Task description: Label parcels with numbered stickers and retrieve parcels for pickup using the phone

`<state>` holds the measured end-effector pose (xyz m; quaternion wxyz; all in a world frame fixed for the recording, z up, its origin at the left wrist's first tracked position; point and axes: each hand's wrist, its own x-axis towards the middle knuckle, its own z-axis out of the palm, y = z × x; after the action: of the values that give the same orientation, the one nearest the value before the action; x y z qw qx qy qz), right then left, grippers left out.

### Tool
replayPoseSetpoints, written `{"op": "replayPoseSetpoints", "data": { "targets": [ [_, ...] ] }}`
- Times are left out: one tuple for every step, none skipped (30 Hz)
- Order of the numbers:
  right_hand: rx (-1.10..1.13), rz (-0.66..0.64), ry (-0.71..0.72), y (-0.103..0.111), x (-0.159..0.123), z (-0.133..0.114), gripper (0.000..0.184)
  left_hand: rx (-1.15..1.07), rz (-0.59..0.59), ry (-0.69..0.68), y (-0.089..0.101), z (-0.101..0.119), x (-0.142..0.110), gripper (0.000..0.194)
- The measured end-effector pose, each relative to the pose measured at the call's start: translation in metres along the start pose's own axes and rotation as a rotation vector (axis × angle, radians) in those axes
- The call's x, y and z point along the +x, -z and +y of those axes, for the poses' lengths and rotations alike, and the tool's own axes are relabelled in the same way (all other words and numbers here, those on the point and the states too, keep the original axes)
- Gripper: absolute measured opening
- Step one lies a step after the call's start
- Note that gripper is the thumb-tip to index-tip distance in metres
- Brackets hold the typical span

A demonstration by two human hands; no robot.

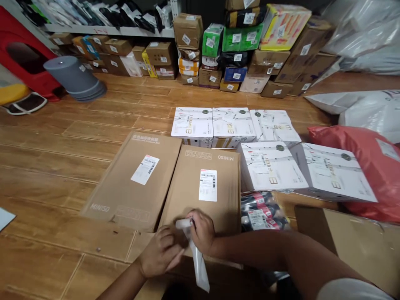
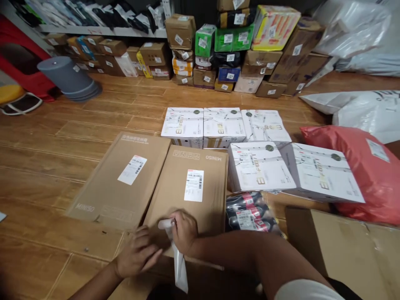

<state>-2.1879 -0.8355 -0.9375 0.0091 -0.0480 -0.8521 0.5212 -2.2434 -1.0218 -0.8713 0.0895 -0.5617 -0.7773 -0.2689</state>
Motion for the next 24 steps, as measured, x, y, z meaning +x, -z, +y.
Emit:
{"op": "replayPoseSetpoints", "data": {
  "targets": [
    [0.086, 0.003, -0.056, 0.003, 0.003, -0.001, 0.026, -0.036, -0.085, 0.011, 0.004, 0.004, 0.015, 0.025],
    [0.189, 0.006, -0.124, 0.007, 0.007, -0.004, 0.026, -0.064, -0.130, 0.075, 0.011, 0.011, 0.028, 0.029],
    [0.264, 0.012, -0.189, 0.013, 0.011, -0.011, 0.025, -0.083, -0.147, 0.180, 0.021, 0.019, 0.040, 0.034],
    [0.320, 0.020, -0.251, 0.020, 0.015, -0.020, 0.022, -0.100, -0.155, 0.314, 0.033, 0.029, 0.052, 0.040],
    [0.369, 0.031, -0.319, 0.030, 0.018, -0.034, 0.018, -0.121, -0.164, 0.465, 0.048, 0.043, 0.062, 0.044],
    [0.412, 0.048, -0.388, 0.041, 0.021, -0.051, 0.011, -0.157, -0.172, 0.623, 0.066, 0.058, 0.072, 0.047],
    [0.464, 0.067, -0.461, 0.056, 0.022, -0.071, 0.002, -0.216, -0.171, 0.779, 0.085, 0.076, 0.082, 0.051],
    [0.524, 0.085, -0.532, 0.073, 0.022, -0.095, 0.009, -0.289, -0.164, 0.927, 0.105, 0.095, 0.091, 0.055],
    [0.589, 0.100, -0.594, 0.093, 0.019, -0.121, 0.018, -0.366, -0.151, 1.056, 0.126, 0.114, 0.100, 0.059],
    [0.658, 0.110, -0.643, 0.116, 0.014, -0.151, 0.027, -0.438, -0.139, 1.154, 0.146, 0.135, 0.110, 0.064],
    [0.729, 0.110, -0.677, 0.141, 0.007, -0.183, 0.033, -0.489, -0.133, 1.213, 0.167, 0.156, 0.122, 0.070],
    [0.798, 0.105, -0.697, 0.168, -0.003, -0.217, 0.037, -0.524, -0.137, 1.236, 0.188, 0.177, 0.136, 0.079],
    [0.861, 0.097, -0.706, 0.198, -0.015, -0.253, 0.040, -0.551, -0.150, 1.236, 0.208, 0.199, 0.153, 0.087],
    [0.918, 0.084, -0.708, 0.229, -0.028, -0.290, 0.041, -0.585, -0.164, 1.219, 0.230, 0.221, 0.172, 0.091],
    [0.967, 0.070, -0.706, 0.260, -0.044, -0.328, 0.043, -0.646, -0.173, 1.192, 0.252, 0.244, 0.194, 0.090],
    [1.009, 0.058, -0.701, 0.292, -0.061, -0.366, 0.044, -0.748, -0.189, 1.177, 0.276, 0.267, 0.217, 0.085],
    [1.042, 0.057, -0.697, 0.323, -0.078, -0.403, 0.046, -0.889, -0.212, 1.179, 0.302, 0.290, 0.242, 0.075],
    [1.061, 0.078, -0.692, 0.352, -0.096, -0.440, 0.047, -1.067, -0.241, 1.195, 0.330, 0.313, 0.267, 0.066],
    [1.066, 0.121, -0.688, 0.378, -0.114, -0.475, 0.047, -1.277, -0.276, 1.243, 0.358, 0.334, 0.292, 0.063],
    [1.055, 0.181, -0.682, 0.401, -0.132, -0.508, 0.045, -1.491, -0.296, 1.314, 0.388, 0.353, 0.316, 0.064],
    [1.039, 0.246, -0.675, 0.420, -0.149, -0.538, 0.041, -1.711, -0.280, 1.360, 0.418, 0.370, 0.337, 0.067],
    [1.010, 0.308, -0.658, 0.436, -0.165, -0.566, 0.037, -1.931, -0.236, 1.353, 0.446, 0.384, 0.357, 0.066],
    [0.954, 0.364, -0.620, 0.447, -0.181, -0.592, 0.034, -2.107, -0.214, 1.320, 0.473, 0.394, 0.375, 0.064],
    [0.850, 0.417, -0.553, 0.454, -0.196, -0.616, 0.031, -2.213, -0.242, 1.279, 0.498, 0.403, 0.390, 0.061]
  ]
}}
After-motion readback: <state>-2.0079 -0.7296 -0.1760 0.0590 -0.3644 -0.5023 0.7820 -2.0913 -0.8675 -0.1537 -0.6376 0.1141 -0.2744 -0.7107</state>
